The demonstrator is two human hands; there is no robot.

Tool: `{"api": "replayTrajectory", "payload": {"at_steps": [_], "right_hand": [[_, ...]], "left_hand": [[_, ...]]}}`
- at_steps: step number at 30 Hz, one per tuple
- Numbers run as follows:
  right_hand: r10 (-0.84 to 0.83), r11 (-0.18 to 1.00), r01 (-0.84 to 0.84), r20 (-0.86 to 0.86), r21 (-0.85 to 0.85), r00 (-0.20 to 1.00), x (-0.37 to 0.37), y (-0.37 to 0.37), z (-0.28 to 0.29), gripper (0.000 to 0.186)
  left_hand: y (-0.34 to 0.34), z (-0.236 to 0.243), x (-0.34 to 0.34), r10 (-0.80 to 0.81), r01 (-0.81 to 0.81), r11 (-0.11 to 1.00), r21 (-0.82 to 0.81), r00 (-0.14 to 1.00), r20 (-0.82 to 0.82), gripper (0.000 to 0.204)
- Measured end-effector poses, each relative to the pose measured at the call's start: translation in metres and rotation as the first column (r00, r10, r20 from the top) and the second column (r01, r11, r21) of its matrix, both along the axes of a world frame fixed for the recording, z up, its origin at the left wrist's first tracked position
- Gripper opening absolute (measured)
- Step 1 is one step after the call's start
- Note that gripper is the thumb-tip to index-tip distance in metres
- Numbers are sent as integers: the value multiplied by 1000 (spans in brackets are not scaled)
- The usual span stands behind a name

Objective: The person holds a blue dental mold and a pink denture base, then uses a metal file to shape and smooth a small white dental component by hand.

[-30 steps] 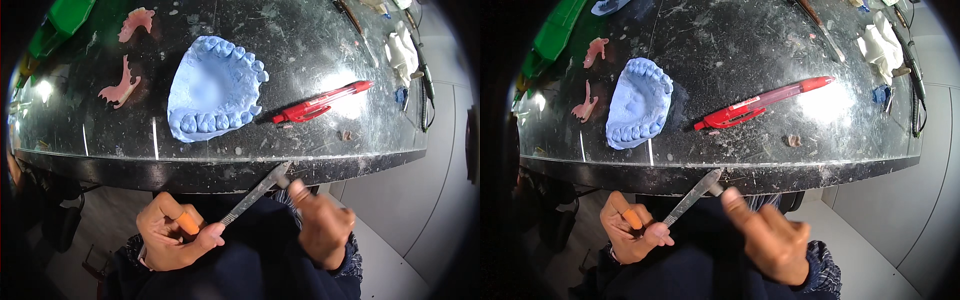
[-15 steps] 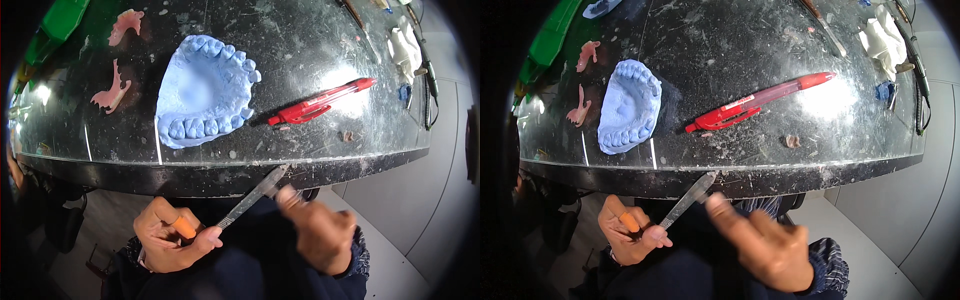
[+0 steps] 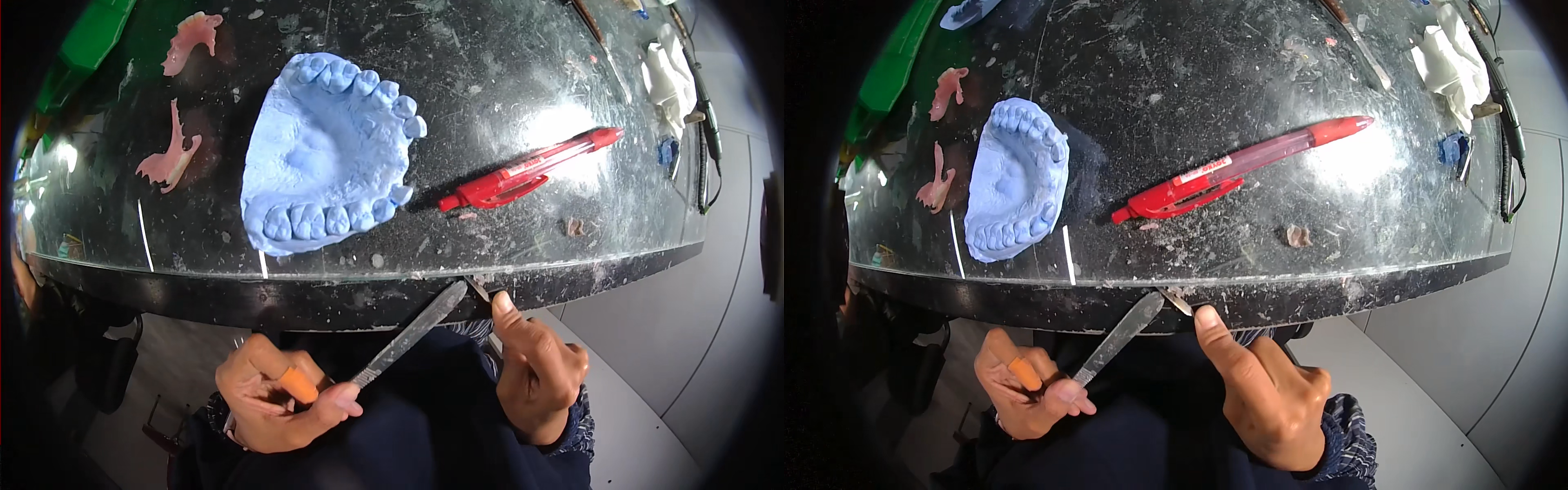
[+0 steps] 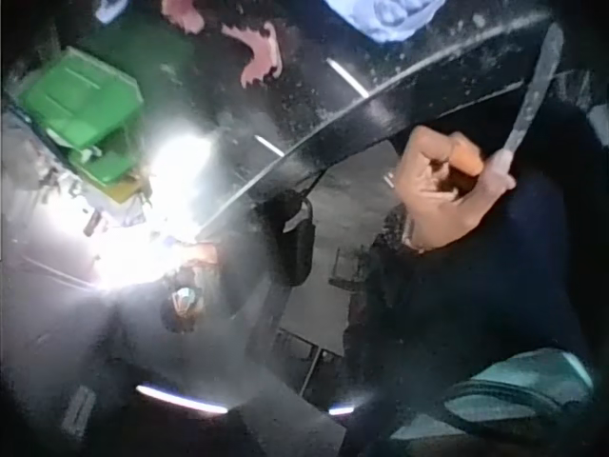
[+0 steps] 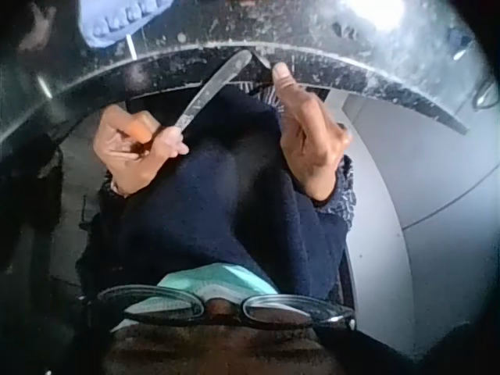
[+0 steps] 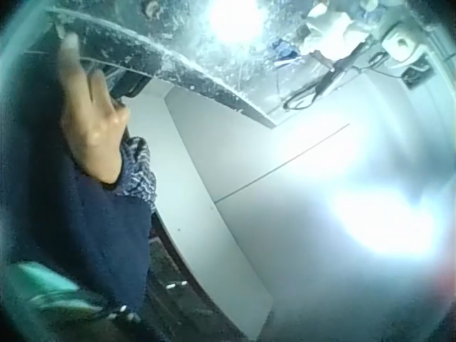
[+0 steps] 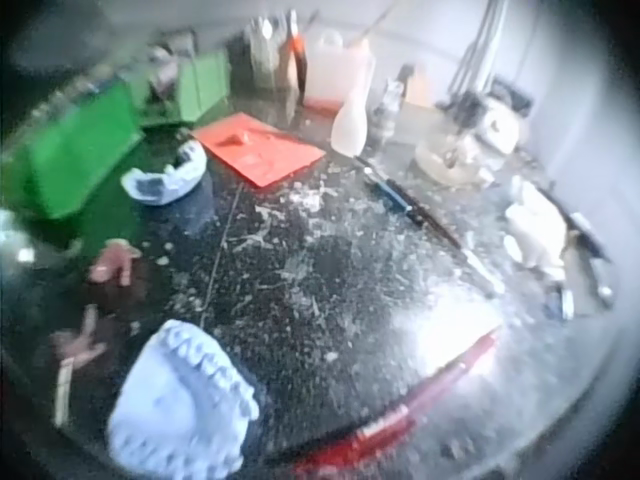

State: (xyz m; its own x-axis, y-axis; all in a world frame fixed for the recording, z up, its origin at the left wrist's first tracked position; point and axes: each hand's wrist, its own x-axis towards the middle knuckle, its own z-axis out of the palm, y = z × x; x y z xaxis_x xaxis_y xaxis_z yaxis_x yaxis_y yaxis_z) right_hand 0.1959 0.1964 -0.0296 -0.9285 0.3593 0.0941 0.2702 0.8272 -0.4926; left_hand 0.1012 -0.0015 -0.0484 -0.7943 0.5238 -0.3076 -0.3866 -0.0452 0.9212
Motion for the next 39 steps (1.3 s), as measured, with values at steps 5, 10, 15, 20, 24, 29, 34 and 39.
{"api": "replayTrajectory", "payload": {"at_steps": [5,10,15,20,24,29,34,39], "right_hand": [[219,976,-217,82,-36,972,6,-6,7,51],[50,996,-48,30,-74,998,2,-8,-4,54],[147,986,-144,29,-86,989,6,-8,-4,53],[169,985,-169,-11,-43,986,10,-7,-7,57],[26,999,-29,-116,-24,993,5,-4,-16,48],[142,989,-141,42,-36,989,4,-4,2,47],[141,989,-144,131,16,981,-3,-1,9,46],[231,973,-222,280,-64,932,-9,-12,32,34]], "left_hand": [[3,3,-1,13,-13,1000,-16,1000,6,32],[2,1,-2,25,-26,1000,16,996,90,31],[2,-1,-3,-14,14,1000,-2,997,77,31],[4,0,-2,8,-9,1000,19,996,93,31],[1,0,0,1,-1,1000,3,998,64,31],[4,1,-3,6,-6,1000,-7,996,84,32],[3,-2,0,18,-18,1000,-8,1000,26,32],[6,-3,1,37,-37,999,27,999,9,31]]}}
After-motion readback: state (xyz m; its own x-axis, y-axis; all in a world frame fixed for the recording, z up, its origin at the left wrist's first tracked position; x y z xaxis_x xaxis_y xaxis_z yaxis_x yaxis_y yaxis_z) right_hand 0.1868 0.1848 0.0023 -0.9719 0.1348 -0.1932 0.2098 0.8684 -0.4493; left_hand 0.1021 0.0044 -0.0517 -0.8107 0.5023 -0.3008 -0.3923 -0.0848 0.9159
